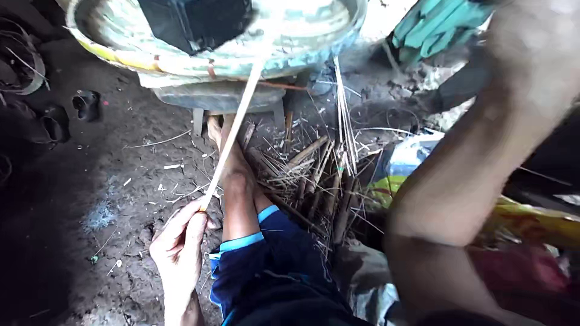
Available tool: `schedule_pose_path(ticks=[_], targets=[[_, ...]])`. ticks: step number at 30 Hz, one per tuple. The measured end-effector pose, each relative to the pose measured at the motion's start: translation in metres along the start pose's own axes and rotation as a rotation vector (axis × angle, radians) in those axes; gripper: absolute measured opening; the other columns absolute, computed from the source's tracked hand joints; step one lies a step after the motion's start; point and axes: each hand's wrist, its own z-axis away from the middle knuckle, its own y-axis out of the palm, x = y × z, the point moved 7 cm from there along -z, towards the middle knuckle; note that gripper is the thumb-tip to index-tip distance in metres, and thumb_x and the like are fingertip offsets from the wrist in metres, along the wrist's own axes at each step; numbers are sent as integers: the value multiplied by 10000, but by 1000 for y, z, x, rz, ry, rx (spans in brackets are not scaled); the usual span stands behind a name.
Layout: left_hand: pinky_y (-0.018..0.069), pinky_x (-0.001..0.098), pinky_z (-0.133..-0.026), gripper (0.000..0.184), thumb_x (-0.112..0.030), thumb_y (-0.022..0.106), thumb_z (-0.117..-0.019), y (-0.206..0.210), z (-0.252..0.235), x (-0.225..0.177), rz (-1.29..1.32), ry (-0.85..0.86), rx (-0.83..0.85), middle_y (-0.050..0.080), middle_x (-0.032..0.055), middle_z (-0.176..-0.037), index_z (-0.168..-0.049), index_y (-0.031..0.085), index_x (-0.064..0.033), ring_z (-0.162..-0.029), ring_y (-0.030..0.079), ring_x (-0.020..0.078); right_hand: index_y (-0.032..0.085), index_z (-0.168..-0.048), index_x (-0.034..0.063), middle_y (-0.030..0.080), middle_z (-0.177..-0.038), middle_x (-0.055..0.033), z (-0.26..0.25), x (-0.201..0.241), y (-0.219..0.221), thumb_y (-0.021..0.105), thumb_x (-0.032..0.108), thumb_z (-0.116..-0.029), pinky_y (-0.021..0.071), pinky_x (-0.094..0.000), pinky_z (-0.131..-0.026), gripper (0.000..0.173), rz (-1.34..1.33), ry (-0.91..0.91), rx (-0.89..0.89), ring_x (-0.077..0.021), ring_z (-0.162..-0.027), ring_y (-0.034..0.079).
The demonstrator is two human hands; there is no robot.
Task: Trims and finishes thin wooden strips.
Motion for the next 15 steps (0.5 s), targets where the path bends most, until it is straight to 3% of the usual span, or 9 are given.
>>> schedule_pose_path(ticks=[1, 3, 5, 7, 9, 10, 13, 15], targets=[[481, 85, -632, 253, -255, 530, -1072, 9, 2, 3, -5, -20, 44, 720, -164, -896, -1211, 730, -187, -711, 597, -95, 572, -785, 91, 503, -708, 119, 16, -22, -11, 559, 104, -959, 449, -152, -666, 175, -146, 25, -80, 73, -677, 508], [461, 85, -623, 274, -234, 496, -1088, 28, 6, 12, 7, -74, 134, 713, -139, -887, -1229, 714, -145, -694, 572, -95, 579, -1007, 108, 630, -816, 119, 57, -56, -11, 436, 160, -1065, 565, -216, -738, 163, -491, -13, -60, 3, -745, 632], [462, 103, -618, 249, -193, 513, -1077, 50, 8, 26, 45, -155, 180, 708, -126, -868, -1201, 717, -124, -679, 563, -83, 514, -1153, 196, 648, -836, 132, 121, -77, 18, 493, 251, -1050, 571, -210, -639, 119, -635, 37, 162, -13, -674, 633], [477, 116, -605, 218, -128, 532, -1055, 72, 11, 39, 74, -236, 218, 709, -121, -831, -1157, 720, -90, -651, 567, -77, 621, -1163, 220, 684, -796, 88, 184, -77, 65, 635, 218, -962, 575, -227, -537, 202, -781, 104, 443, -32, -604, 639], [448, 107, -572, 194, -82, 546, -1036, 91, 13, 48, 97, -293, 271, 691, -113, -803, -1126, 714, -48, -615, 529, -84, 576, -1348, 188, 706, -835, 91, 223, -58, 106, 642, 260, -982, 573, -179, -601, 378, -927, 95, 709, 15, -664, 648], [448, 104, -569, 176, -77, 561, -1026, 97, 15, 51, 108, -315, 292, 685, -116, -787, -1102, 716, -46, -609, 528, -86, 525, -1383, 147, 704, -862, 91, 233, -49, 119, 629, 251, -998, 563, -149, -620, 412, -1003, 90, 782, 38, -690, 643], [466, 108, -588, 126, -79, 592, -994, 100, 20, 54, 104, -338, 320, 665, -130, -753, -991, 717, -89, -621, 542, -87, 519, -1308, 35, 698, -872, 48, 244, -39, 138, 623, 162, -1005, 542, -136, -620, 345, -1140, 78, 853, 31, -693, 628], [467, 105, -596, 137, -87, 583, -1004, 96, 21, 54, 136, -344, 340, 670, -133, -758, -997, 719, -101, -634, 547, -90, 535, -1278, 42, 695, -849, 48, 244, -38, 142, 620, 156, -1007, 536, -131, -614, 306, -1159, 45, 876, 33, -682, 625]])
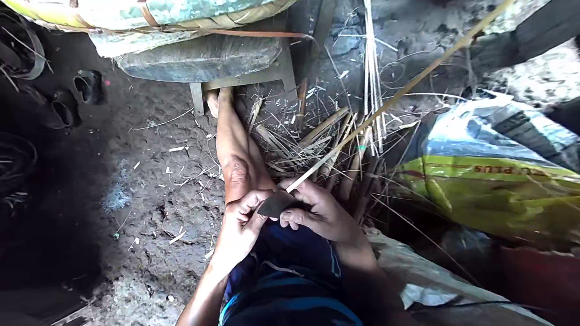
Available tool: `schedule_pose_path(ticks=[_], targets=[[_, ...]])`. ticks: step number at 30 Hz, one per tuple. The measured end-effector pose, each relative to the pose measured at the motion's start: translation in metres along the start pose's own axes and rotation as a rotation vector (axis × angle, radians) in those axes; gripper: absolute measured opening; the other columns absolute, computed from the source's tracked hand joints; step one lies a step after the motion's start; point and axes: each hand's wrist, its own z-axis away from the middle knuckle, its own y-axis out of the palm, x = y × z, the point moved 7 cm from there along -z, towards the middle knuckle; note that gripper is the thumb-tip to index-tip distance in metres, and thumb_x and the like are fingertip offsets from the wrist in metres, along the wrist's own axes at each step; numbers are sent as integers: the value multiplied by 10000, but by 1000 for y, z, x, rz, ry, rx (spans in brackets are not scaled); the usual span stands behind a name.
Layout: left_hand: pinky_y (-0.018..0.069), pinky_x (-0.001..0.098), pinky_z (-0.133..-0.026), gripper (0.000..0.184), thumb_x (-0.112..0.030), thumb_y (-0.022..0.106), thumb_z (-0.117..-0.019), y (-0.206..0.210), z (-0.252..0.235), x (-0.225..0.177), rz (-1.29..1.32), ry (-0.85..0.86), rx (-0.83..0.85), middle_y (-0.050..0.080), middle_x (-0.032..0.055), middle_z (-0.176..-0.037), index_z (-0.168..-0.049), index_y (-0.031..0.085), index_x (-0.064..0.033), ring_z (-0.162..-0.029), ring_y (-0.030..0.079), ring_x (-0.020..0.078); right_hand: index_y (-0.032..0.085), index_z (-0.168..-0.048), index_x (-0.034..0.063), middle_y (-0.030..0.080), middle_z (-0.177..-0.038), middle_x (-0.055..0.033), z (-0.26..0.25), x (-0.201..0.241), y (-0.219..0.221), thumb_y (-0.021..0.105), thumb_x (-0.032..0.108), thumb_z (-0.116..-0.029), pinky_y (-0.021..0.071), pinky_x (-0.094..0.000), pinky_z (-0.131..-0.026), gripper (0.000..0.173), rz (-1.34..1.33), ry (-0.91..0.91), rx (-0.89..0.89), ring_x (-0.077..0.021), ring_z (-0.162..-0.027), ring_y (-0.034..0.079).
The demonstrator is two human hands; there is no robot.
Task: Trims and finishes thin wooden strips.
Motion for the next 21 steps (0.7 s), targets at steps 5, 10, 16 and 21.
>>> schedule_pose_path(ticks=[5, 10, 16, 21], targets=[[448, 89, -601, 139, -148, 591, -1025, -8, 10, 1, 118, -32, 43, 643, -134, -728, -1009, 724, -110, -637, 534, -98, 612, -1223, 73, 700, -815, 59, -7, 0, 1, 650, 149, -990, 551, -131, -607, 247, -12, -51, 9, 31, -668, 636], [444, 96, -610, 157, -170, 591, -1037, -19, 26, 4, 201, -78, 47, 635, -139, -733, -1028, 734, -107, -648, 531, -91, 668, -1183, 130, 705, -805, 89, -16, 9, -9, 665, 169, -970, 539, -128, -571, 217, 96, -77, -64, 44, -631, 619], [439, 94, -569, 214, -154, 578, -1018, -72, 102, 41, 152, -346, 65, 641, -163, -737, -1132, 759, -153, -617, 531, -87, 645, -1209, 229, 660, -734, 199, 4, 8, -134, 466, 108, -1015, 495, -136, -516, 290, 118, 80, -519, 54, -549, 567], [447, 91, -576, 232, -37, 535, -996, -63, 91, 47, 39, -318, 19, 649, -152, -760, -1133, 723, -25, -619, 530, -93, 599, -1206, 110, 631, -697, 67, 17, -30, -82, 523, 113, -938, 486, -196, -477, 279, 172, 328, -356, -16, -510, 544]])
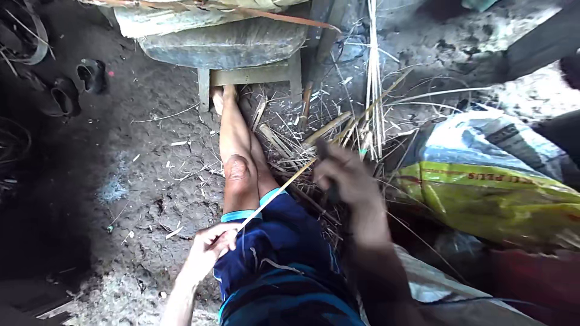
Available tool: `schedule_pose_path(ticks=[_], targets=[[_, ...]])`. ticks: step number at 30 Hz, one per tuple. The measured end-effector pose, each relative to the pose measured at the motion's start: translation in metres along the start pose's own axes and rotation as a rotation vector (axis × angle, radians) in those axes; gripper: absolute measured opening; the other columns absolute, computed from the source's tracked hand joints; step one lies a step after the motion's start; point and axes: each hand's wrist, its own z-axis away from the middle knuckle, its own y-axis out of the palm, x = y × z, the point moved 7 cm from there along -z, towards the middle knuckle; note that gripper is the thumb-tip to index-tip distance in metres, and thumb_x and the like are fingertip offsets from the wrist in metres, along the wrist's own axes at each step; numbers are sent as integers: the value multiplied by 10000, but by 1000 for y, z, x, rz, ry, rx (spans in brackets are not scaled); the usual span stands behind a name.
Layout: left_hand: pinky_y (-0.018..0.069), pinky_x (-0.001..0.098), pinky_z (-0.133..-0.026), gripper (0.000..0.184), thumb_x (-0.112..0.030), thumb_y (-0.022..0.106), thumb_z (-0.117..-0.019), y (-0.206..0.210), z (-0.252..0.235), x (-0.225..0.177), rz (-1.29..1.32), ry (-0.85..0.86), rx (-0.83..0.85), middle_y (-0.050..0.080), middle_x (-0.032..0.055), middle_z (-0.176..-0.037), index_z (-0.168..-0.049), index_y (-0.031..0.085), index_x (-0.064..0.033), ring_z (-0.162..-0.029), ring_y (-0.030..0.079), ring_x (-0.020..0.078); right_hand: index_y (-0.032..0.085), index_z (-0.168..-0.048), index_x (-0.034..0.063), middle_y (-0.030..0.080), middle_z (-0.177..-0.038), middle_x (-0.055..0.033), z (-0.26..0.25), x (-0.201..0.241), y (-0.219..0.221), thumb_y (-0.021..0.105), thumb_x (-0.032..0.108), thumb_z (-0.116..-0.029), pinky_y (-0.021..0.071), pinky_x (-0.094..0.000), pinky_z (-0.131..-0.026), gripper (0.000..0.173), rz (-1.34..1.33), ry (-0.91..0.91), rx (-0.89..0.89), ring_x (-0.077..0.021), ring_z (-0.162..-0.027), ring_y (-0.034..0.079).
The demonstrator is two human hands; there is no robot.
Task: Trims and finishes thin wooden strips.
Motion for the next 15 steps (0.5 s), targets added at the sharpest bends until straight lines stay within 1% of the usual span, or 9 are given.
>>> schedule_pose_path(ticks=[1, 2, 4, 6, 8, 10, 12, 13, 15], targets=[[440, 95, -565, 227, -24, 524, -1000, 9, -10, -3, 6, 14, -19, 643, -145, -758, -1128, 710, -5, -609, 521, -90, 617, -1201, 86, 654, -701, 35, 9, -6, 39, 561, 110, -920, 497, -213, -487, 287, -55, 30, 138, -32, -516, 565], [426, 95, -542, 219, -22, 524, -1003, 15, -19, -4, 31, 20, -36, 637, -138, -745, -1120, 708, 4, -588, 505, -87, 629, -1174, 59, 669, -721, 29, 18, -11, 74, 581, 91, -937, 510, -206, -515, 243, -129, 39, 271, -28, -547, 587], [411, 93, -523, 187, -33, 533, -1012, 22, -24, -3, 108, 16, -38, 641, -142, -730, -1080, 707, -25, -565, 494, -89, 640, -1069, 47, 685, -753, 64, 31, -15, 112, 585, 70, -983, 520, -156, -558, 104, -250, 13, 403, 10, -601, 612], [415, 97, -522, 207, -35, 533, -1012, 21, -17, 1, 166, -13, -22, 637, -138, -731, -1106, 717, -29, -566, 498, -77, 662, -1049, 52, 676, -747, 74, 32, -16, 111, 571, 83, -990, 507, -146, -562, 113, -259, -34, 379, 25, -604, 598], [403, 95, -515, 215, -53, 538, -1021, 18, -8, 4, 201, -28, -4, 637, -134, -741, -1136, 718, -31, -568, 492, -75, 669, -1078, 70, 692, -748, 56, 25, -17, 100, 586, 88, -990, 518, -147, -544, 122, -268, -81, 351, 13, -589, 609], [392, 90, -513, 217, -69, 540, -1026, 15, -2, 6, 215, -38, 2, 640, -132, -746, -1145, 719, -38, -572, 488, -80, 674, -1115, 59, 704, -751, 41, 20, -18, 100, 613, 79, -985, 517, -147, -531, 145, -287, -112, 379, 6, -578, 613], [391, 90, -512, 215, -70, 544, -1024, 11, 1, 8, 214, -57, -3, 640, -132, -743, -1145, 720, -43, -572, 493, -77, 684, -1124, 58, 706, -758, 49, 17, -17, 98, 617, 72, -978, 516, -147, -522, 161, -254, -120, 367, 14, -573, 607], [397, 93, -512, 222, -58, 539, -1019, 8, 5, 9, 205, -74, -8, 634, -133, -737, -1147, 719, -38, -571, 496, -73, 690, -1096, 84, 692, -748, 67, 13, -17, 91, 596, 83, -977, 508, -155, -516, 152, -206, -99, 314, 16, -564, 592], [398, 93, -509, 225, -63, 540, -1010, 0, 20, 18, 179, -146, -9, 617, -146, -718, -1141, 723, -56, -561, 491, -77, 678, -1070, 147, 665, -731, 111, 2, -19, 55, 522, 105, -989, 501, -170, -521, 181, -134, -38, 122, 20, -553, 566]])
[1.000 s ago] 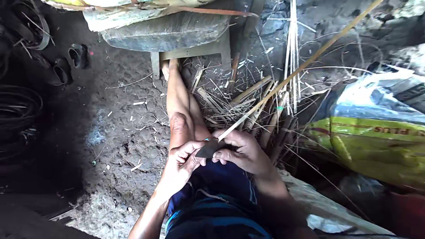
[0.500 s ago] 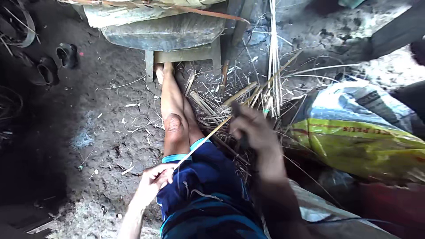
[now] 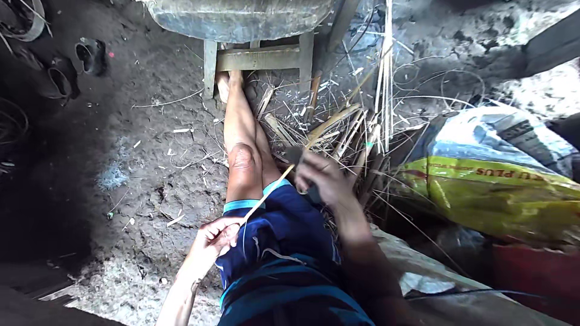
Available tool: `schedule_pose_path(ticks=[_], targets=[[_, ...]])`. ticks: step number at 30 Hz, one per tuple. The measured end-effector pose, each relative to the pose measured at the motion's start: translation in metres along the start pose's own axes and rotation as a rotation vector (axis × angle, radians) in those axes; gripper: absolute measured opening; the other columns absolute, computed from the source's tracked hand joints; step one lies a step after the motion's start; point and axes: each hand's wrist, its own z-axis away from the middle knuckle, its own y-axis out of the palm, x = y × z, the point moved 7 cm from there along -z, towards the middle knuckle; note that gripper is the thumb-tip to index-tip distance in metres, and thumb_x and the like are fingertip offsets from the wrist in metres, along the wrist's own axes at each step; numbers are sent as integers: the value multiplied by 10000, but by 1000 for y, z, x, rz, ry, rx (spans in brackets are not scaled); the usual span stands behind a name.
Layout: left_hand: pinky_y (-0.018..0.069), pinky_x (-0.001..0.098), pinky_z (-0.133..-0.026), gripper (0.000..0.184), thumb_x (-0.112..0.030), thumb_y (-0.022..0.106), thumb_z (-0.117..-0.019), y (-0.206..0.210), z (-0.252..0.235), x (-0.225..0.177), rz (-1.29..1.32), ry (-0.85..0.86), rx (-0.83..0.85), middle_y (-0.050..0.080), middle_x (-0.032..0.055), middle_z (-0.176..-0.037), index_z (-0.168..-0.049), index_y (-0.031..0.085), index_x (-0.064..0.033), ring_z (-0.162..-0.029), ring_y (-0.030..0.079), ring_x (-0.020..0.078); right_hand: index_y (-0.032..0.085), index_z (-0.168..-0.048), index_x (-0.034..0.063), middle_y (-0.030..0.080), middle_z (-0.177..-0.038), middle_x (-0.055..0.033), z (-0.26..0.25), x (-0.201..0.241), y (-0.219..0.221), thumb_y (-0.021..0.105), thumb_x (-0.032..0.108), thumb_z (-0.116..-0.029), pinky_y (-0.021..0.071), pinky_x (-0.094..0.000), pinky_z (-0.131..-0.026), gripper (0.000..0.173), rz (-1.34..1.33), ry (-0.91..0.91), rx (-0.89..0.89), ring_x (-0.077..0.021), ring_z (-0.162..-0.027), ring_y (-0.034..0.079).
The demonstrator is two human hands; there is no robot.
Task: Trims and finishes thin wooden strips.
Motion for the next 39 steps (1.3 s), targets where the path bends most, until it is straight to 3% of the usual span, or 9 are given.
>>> schedule_pose_path(ticks=[4, 9, 12, 15, 19, 23, 27, 30, 39], targets=[[375, 87, -480, 208, -150, 594, -990, -37, 41, 29, 3, -198, 10, 644, -143, -709, -1110, 764, -144, -537, 494, -77, 606, -1238, 100, 649, -732, 103, -6, -9, -102, 420, 65, -1038, 527, -162, -527, 275, 0, 163, -328, 7, -553, 584], [406, 79, -484, 166, -251, 671, -969, -95, 78, 45, -49, -289, 3, 690, -149, -734, -1083, 791, -242, -540, 526, -88, 621, -1195, 127, 659, -766, 106, 2, -34, -182, 431, 55, -1055, 508, -164, -537, 246, 50, 255, -425, 6, -565, 570], [485, 104, -538, 181, -216, 659, -973, -129, 104, 49, -104, -345, -2, 729, -134, -782, -1093, 791, -240, -596, 602, -62, 596, -1138, 138, 627, -752, 110, 20, -51, -234, 429, 166, -1095, 513, -161, -551, 175, -5, 263, -659, 10, -559, 558], [431, 101, -491, 225, -193, 633, -989, -149, 116, 42, -118, -364, -72, 720, -110, -790, -1171, 764, -203, -553, 548, -58, 556, -1257, 142, 606, -786, 82, 49, -64, -273, 431, 228, -1107, 515, -182, -532, 213, -70, 240, -861, -22, -561, 559], [408, 88, -497, 301, -146, 565, -988, -90, 57, 21, -228, -299, -45, 682, -133, -799, -1261, 691, -129, -564, 520, -71, 555, -1216, 140, 644, -762, 104, 52, -36, -220, 451, 200, -1090, 540, -189, -543, 174, 17, 103, -755, -19, -564, 592], [411, 91, -502, 268, -54, 516, -1010, -17, -33, -3, -152, -133, 8, 657, -129, -742, -1196, 708, -51, -543, 501, -75, 623, -1301, 117, 648, -680, 78, 44, -4, -77, 552, 100, -892, 498, -211, -462, 416, 105, 125, -195, -16, -492, 552], [387, 90, -474, 266, 8, 521, -996, 44, -80, -22, 86, -133, 158, 656, -85, -680, -1055, 758, -98, -503, 480, -68, 535, -1405, 37, 710, -806, 33, 30, 3, 33, 640, 70, -939, 550, -169, -569, 480, 8, -37, 181, 2, -622, 634], [364, 85, -440, 310, 33, 525, -977, 59, -85, -24, 237, -204, 235, 643, -62, -633, -881, 762, -142, -471, 465, -67, 596, -1270, 37, 714, -837, 26, 22, 7, 46, 661, 60, -945, 558, -170, -585, 332, -113, -127, 150, -13, -648, 647], [350, 78, -447, 228, -93, 561, -1016, 48, -62, -24, 337, -250, 270, 612, -88, -645, -968, 775, -158, -492, 459, -74, 681, -1070, 39, 716, -785, 45, 15, 24, 37, 718, 65, -910, 581, -179, -584, 167, -18, -269, 102, -10, -636, 658]])
